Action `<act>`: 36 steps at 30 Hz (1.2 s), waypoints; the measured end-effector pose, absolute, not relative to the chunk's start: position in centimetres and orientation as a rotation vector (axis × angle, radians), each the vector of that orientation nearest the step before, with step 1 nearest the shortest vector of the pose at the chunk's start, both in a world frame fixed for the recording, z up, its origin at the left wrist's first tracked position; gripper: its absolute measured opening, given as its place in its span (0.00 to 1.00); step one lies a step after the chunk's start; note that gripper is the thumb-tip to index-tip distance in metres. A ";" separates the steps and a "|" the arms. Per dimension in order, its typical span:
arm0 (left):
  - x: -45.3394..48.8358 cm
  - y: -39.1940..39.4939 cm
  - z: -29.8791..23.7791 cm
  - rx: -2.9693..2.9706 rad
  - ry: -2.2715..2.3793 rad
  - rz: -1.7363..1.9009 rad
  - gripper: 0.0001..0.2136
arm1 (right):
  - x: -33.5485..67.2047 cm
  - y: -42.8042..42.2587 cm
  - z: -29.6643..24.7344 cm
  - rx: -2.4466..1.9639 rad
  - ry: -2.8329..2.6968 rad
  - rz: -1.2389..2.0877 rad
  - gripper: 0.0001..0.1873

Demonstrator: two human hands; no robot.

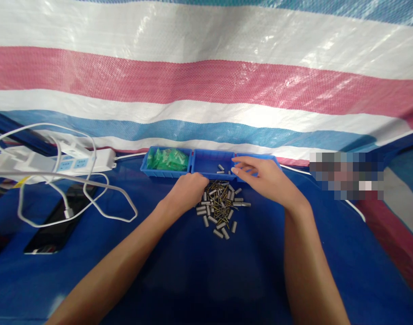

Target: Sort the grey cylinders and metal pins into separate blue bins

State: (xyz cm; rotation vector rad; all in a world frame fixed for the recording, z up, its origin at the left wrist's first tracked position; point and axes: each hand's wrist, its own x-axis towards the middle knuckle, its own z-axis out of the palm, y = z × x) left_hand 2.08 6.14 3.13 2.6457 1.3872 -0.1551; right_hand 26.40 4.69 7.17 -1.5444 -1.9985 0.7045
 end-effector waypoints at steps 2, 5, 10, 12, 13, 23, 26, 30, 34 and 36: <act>2.1 6.2 3.1 2.653 1.380 -0.133 0.12 | 25.7 4.2 7.7 -1.467 -2.047 0.743 0.19; 2.1 6.1 3.1 2.676 1.371 -0.120 0.12 | 25.2 3.6 7.7 -1.382 -2.107 0.783 0.15; 2.2 6.0 2.8 2.692 1.346 -0.119 0.13 | 25.0 1.9 5.2 -1.257 -2.027 0.669 0.10; 2.3 6.1 2.7 2.688 1.354 -0.137 0.13 | 24.9 1.1 3.8 -1.228 -1.919 0.656 0.11; 2.3 6.1 2.7 2.687 1.355 -0.141 0.13 | 24.8 0.8 3.1 -1.216 -1.883 0.651 0.13; 2.3 6.1 2.6 2.705 1.362 -0.161 0.11 | 25.3 -1.0 -1.2 -1.311 -1.577 0.620 0.21; 2.3 6.1 2.8 2.691 1.342 -0.157 0.11 | 25.5 -1.2 -1.3 -1.312 -1.590 0.610 0.21; 2.2 6.0 3.5 2.679 1.332 -0.124 0.10 | 25.3 -1.3 -1.1 -1.307 -1.607 0.615 0.20; 2.1 6.0 4.4 2.680 1.213 0.042 0.07 | 24.8 -1.5 -0.8 -1.321 -1.630 0.614 0.21; 2.1 6.1 4.6 2.659 1.135 0.139 0.05 | 24.6 -1.5 -0.7 -1.325 -1.645 0.608 0.22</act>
